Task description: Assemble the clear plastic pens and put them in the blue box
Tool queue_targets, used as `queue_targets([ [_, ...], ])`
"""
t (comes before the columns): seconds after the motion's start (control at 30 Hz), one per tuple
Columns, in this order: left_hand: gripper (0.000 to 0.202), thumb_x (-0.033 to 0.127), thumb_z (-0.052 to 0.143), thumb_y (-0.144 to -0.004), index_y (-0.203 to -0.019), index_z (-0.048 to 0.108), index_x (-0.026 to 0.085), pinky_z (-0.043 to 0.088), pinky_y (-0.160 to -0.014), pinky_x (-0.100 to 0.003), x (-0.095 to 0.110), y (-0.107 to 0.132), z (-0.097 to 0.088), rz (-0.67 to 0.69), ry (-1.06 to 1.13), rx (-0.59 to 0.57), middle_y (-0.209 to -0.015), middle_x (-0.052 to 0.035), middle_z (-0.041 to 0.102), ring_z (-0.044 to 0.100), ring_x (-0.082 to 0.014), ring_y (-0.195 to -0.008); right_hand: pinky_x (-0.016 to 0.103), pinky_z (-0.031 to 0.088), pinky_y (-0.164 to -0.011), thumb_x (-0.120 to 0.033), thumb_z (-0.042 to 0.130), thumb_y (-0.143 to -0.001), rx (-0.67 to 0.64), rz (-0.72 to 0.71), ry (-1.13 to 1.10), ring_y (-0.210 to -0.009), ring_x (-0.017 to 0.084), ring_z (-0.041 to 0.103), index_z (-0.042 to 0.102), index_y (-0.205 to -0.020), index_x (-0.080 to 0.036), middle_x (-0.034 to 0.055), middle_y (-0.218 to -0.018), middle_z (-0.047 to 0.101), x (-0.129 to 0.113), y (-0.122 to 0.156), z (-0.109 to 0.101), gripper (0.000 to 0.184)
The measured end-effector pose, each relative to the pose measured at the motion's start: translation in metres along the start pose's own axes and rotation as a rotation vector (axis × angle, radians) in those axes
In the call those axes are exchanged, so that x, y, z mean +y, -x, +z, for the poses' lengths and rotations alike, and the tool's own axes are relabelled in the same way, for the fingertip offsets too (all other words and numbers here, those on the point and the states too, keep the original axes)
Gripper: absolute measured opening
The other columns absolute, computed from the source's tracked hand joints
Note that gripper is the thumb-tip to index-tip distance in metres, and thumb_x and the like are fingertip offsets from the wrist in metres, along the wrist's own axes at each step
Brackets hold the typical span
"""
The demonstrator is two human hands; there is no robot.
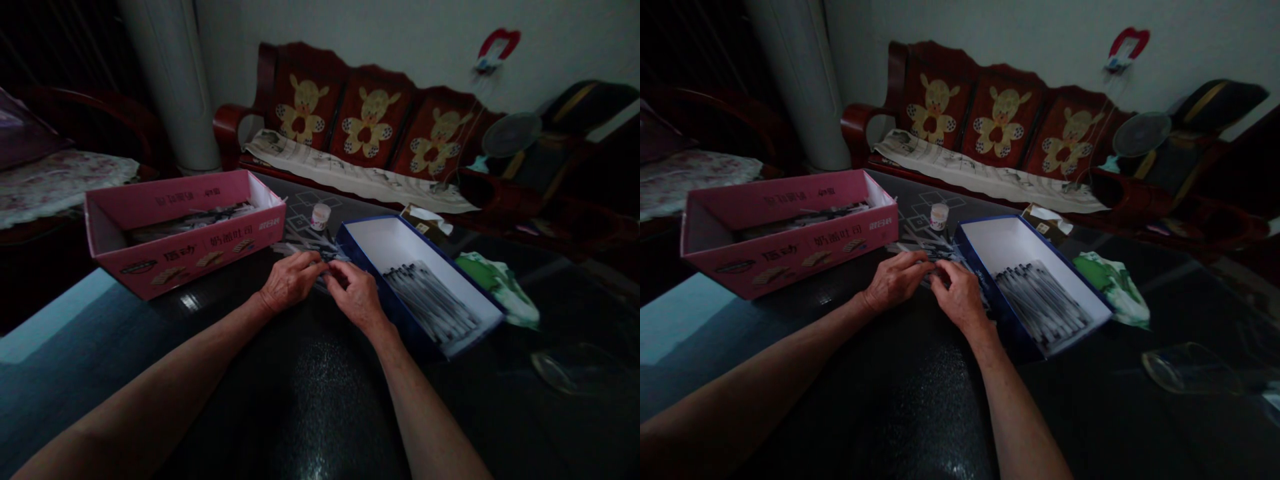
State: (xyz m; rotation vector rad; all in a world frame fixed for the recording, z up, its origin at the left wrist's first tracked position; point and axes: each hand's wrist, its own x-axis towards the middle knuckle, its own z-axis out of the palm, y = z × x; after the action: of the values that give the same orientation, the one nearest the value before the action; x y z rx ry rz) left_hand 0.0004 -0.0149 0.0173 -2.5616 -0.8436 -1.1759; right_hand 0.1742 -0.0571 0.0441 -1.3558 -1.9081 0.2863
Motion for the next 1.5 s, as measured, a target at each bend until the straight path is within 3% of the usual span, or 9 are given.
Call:
queue_targets([
  [0.23,0.03,0.012,0.042,-0.09,-0.116,0.056,0.015,0.052,-0.088,-0.033,0.002,0.001,0.005,-0.033,0.211,0.055,-0.116,-0.0117,0.058,0.058,-0.0184,-0.106,0.026,0.05,-0.065,-0.026,0.058,-0.081,0.109,0.117,-0.041,-0.068,0.017,0.067,0.07,-0.088,-0.02,0.0028,-0.076,0.073,-0.006,0.002,0.004,0.015],
  [0.33,0.022,0.019,0.047,-0.09,-0.107,0.06,0.015,0.053,-0.083,-0.03,0.001,0.002,0.006,-0.265,0.316,0.166,-0.107,-0.0101,0.062,0.062,-0.0174,-0.097,0.029,0.052,-0.068,-0.028,0.058,-0.08,0.239,0.179,-0.032,-0.069,0.018,0.068,0.069,-0.087,-0.019,0.0037,-0.077,0.073,0.001,-0.001,-0.001,0.016],
  [0.43,0.023,0.035,0.05,-0.09,-0.093,0.064,0.017,0.052,-0.061,-0.023,-0.003,0.002,0.009,-0.606,0.529,0.208,-0.08,-0.0036,0.065,0.063,-0.013,-0.067,0.03,0.053,-0.07,-0.031,0.059,-0.079,0.295,0.244,-0.16,-0.07,0.018,0.068,0.068,-0.091,-0.019,0.0043,-0.079,0.073,0.003,-0.002,0.0,0.019],
  [0.67,0.032,0.047,0.057,-0.081,-0.086,0.061,0.016,0.049,-0.051,-0.022,-0.01,-0.008,0.012,-1.068,1.133,0.356,-0.073,-0.0022,0.065,0.063,-0.013,-0.058,0.027,0.053,-0.066,-0.029,0.062,-0.077,-0.016,0.188,-0.328,-0.069,0.016,0.067,0.067,-0.091,-0.018,0.0033,-0.079,0.072,-0.013,0.006,0.018,0.019],
  [0.8,0.024,0.035,0.054,-0.081,-0.09,0.058,0.013,0.045,-0.046,-0.021,-0.015,-0.015,0.007,-1.233,1.402,0.354,-0.07,-0.0018,0.063,0.057,-0.0096,-0.05,0.029,0.052,-0.074,-0.028,0.055,-0.082,0.041,0.143,-0.15,-0.077,0.017,0.067,0.069,-0.092,-0.019,0.0043,-0.087,0.073,-0.001,0.001,0.0,0.02],
  [0.97,0.038,0.034,0.047,-0.087,-0.116,0.057,0.012,0.034,-0.039,-0.02,-0.024,-0.014,0.005,-1.009,1.074,0.203,-0.065,0.0007,0.06,0.043,-0.0072,-0.039,0.032,0.049,-0.082,-0.019,0.048,-0.084,0.136,0.088,0.171,-0.086,0.019,0.066,0.069,-0.095,-0.019,0.0066,-0.093,0.073,0.027,-0.006,-0.027,0.023],
  [1.17,0.033,0.03,0.047,-0.092,-0.118,0.062,0.016,0.049,-0.07,-0.025,-0.022,0.003,0.011,-0.455,0.174,0.001,-0.095,-0.0085,0.069,0.064,-0.0169,-0.082,0.029,0.047,-0.08,-0.014,0.05,-0.085,-0.081,0.061,0.443,-0.087,0.019,0.063,0.067,-0.099,-0.019,0.0079,-0.094,0.068,0.03,0.002,-0.01,0.023],
  [1.37,0.029,0.028,0.045,-0.094,-0.114,0.064,0.019,0.047,-0.07,-0.029,-0.016,0.005,0.017,-0.216,-0.084,-0.107,-0.084,-0.0074,0.064,0.058,-0.0187,-0.079,0.032,0.047,-0.071,-0.021,0.054,-0.085,-0.162,0.142,0.644,-0.086,0.024,0.061,0.067,-0.096,-0.019,0.0103,-0.093,0.062,0.028,0.006,0.004,0.016],
  [1.5,0.027,0.026,0.049,-0.093,-0.112,0.066,0.019,0.044,-0.073,-0.032,-0.018,0.004,0.02,-0.175,-0.102,-0.124,-0.085,-0.0077,0.063,0.054,-0.0199,-0.081,0.032,0.047,-0.069,-0.019,0.051,-0.087,-0.124,0.158,0.701,-0.083,0.023,0.06,0.067,-0.091,-0.019,0.0115,-0.09,0.061,0.028,0.004,0.009,0.016],
])
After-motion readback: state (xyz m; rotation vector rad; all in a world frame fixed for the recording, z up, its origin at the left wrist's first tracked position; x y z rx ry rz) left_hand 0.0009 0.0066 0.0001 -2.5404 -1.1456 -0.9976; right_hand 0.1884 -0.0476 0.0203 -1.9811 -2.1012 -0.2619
